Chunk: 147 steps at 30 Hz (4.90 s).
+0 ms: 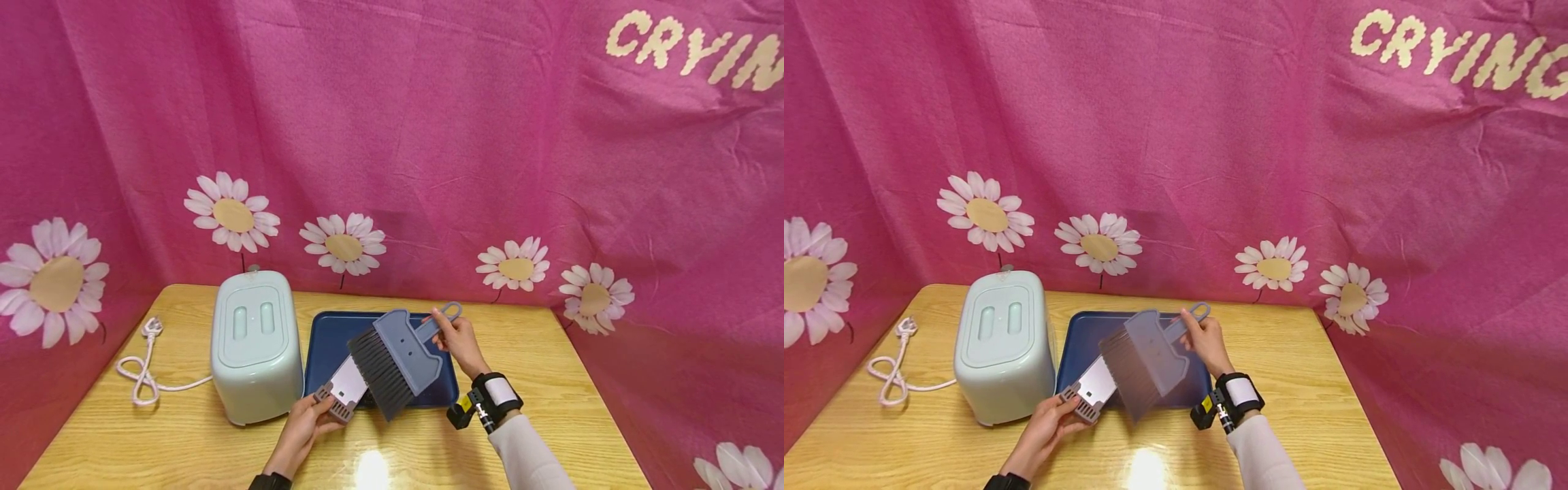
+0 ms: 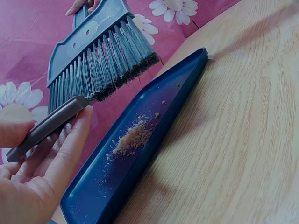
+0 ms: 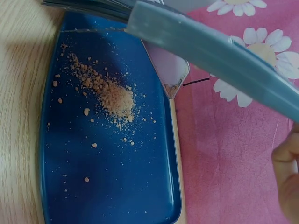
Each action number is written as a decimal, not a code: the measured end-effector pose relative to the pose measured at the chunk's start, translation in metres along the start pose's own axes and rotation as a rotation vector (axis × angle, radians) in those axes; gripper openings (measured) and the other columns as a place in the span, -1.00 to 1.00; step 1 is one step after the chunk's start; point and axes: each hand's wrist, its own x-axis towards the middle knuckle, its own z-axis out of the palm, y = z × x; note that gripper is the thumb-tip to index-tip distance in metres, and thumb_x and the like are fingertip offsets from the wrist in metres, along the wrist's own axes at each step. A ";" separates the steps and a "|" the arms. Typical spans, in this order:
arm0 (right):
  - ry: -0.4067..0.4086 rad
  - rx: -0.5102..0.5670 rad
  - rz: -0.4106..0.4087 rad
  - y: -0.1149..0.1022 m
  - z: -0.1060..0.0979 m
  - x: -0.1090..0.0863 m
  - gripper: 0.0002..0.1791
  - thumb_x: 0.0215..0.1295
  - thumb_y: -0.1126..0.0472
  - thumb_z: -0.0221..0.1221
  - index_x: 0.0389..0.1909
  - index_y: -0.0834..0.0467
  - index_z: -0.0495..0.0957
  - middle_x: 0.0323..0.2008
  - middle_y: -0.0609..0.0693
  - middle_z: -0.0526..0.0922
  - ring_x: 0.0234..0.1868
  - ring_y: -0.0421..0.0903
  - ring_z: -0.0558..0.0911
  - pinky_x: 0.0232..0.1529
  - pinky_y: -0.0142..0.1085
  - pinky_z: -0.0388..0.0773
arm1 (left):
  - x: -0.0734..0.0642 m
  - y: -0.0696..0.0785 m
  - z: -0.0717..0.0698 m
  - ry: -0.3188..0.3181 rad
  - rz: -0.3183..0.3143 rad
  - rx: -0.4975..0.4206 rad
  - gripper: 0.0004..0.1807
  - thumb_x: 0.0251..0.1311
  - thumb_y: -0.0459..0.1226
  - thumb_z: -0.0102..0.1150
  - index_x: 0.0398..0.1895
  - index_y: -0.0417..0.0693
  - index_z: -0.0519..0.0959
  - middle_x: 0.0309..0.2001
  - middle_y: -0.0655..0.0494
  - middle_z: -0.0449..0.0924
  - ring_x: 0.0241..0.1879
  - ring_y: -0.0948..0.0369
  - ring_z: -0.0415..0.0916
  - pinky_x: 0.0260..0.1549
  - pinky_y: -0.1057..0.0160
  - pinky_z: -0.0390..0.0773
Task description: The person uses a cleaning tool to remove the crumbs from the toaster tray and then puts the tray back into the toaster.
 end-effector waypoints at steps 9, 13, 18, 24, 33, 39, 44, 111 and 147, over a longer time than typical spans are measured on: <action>0.162 -0.009 0.025 0.001 -0.002 0.001 -0.50 0.29 0.01 -0.01 -0.34 0.44 0.58 -0.86 -0.09 0.43 -0.83 -0.27 0.35 -0.72 -0.47 0.34 | 0.001 -0.003 -0.002 0.003 0.010 0.002 -0.50 0.27 -0.38 -0.15 0.11 -0.69 0.09 -0.12 -0.32 0.48 -0.30 0.15 0.54 -0.27 0.11 0.57; 0.212 -0.007 0.053 -0.001 -0.002 0.000 -0.51 0.29 0.03 0.00 -0.31 0.45 0.58 -0.85 -0.09 0.44 -0.83 -0.29 0.35 -0.70 -0.47 0.38 | 0.001 -0.002 -0.001 0.007 0.004 0.000 -0.50 0.27 -0.39 -0.15 0.12 -0.68 0.09 -0.10 -0.35 0.47 -0.28 0.13 0.54 -0.27 0.10 0.57; 0.293 -0.010 0.041 0.004 -0.001 0.002 -0.50 0.27 0.03 0.02 -0.36 0.46 0.58 -0.85 -0.07 0.46 -0.85 -0.30 0.38 -0.75 -0.51 0.37 | 0.001 -0.001 -0.001 0.005 0.001 0.009 -0.50 0.27 -0.38 -0.15 0.13 -0.67 0.09 -0.10 -0.38 0.46 -0.28 0.12 0.54 -0.27 0.09 0.57; 0.370 -0.037 0.055 0.004 -0.001 0.002 -0.50 0.29 0.08 0.00 -0.61 0.46 0.52 -0.88 -0.11 0.46 -0.87 -0.30 0.41 -0.79 -0.49 0.38 | -0.001 0.000 -0.002 0.009 -0.012 0.032 -0.51 0.29 -0.37 -0.17 0.13 -0.66 0.10 -0.09 -0.40 0.44 -0.29 0.12 0.54 -0.26 0.08 0.56; 0.400 -0.013 0.090 0.004 -0.004 0.003 -0.59 0.29 0.15 -0.02 -0.52 0.46 0.50 -0.87 -0.07 0.48 -0.87 -0.30 0.43 -0.80 -0.46 0.42 | -0.001 0.002 -0.002 0.040 -0.027 0.018 -0.51 0.28 -0.35 -0.13 0.13 -0.63 0.12 -0.13 -0.30 0.49 -0.34 0.17 0.54 -0.30 0.14 0.58; 0.409 -0.036 0.097 0.006 -0.008 0.004 -0.60 0.28 0.20 -0.03 -0.53 0.48 0.50 -0.85 -0.01 0.50 -0.86 -0.29 0.44 -0.80 -0.45 0.43 | -0.001 0.002 -0.003 0.060 -0.004 0.007 -0.52 0.27 -0.40 -0.15 0.13 -0.65 0.10 -0.09 -0.39 0.44 -0.29 0.13 0.53 -0.27 0.09 0.57; 0.420 -0.053 0.129 0.006 -0.011 0.003 -0.59 0.28 0.20 -0.03 -0.56 0.49 0.51 -0.88 -0.06 0.48 -0.87 -0.30 0.44 -0.82 -0.48 0.40 | 0.000 0.003 -0.004 0.083 -0.013 0.005 -0.53 0.28 -0.40 -0.17 0.14 -0.63 0.10 -0.01 -0.50 0.33 -0.22 0.07 0.51 -0.22 0.04 0.54; -0.020 -0.044 -0.075 0.002 0.000 -0.003 -0.52 0.32 0.00 -0.06 -0.24 0.38 0.56 -0.77 -0.06 0.42 -0.76 -0.29 0.34 -0.73 -0.51 0.29 | -0.001 0.001 -0.004 0.057 -0.015 0.013 -0.53 0.27 -0.41 -0.16 0.12 -0.66 0.10 -0.08 -0.40 0.43 -0.25 0.10 0.52 -0.24 0.07 0.55; 0.289 -0.255 -0.078 -0.005 -0.007 -0.005 -0.56 0.26 0.00 0.03 -0.43 0.32 0.63 -0.85 -0.07 0.43 -0.85 -0.31 0.37 -0.76 -0.49 0.33 | -0.003 0.002 -0.010 0.129 -0.014 0.032 -0.51 0.26 -0.38 -0.12 0.13 -0.62 0.13 -0.09 -0.42 0.43 -0.28 0.12 0.52 -0.29 0.12 0.58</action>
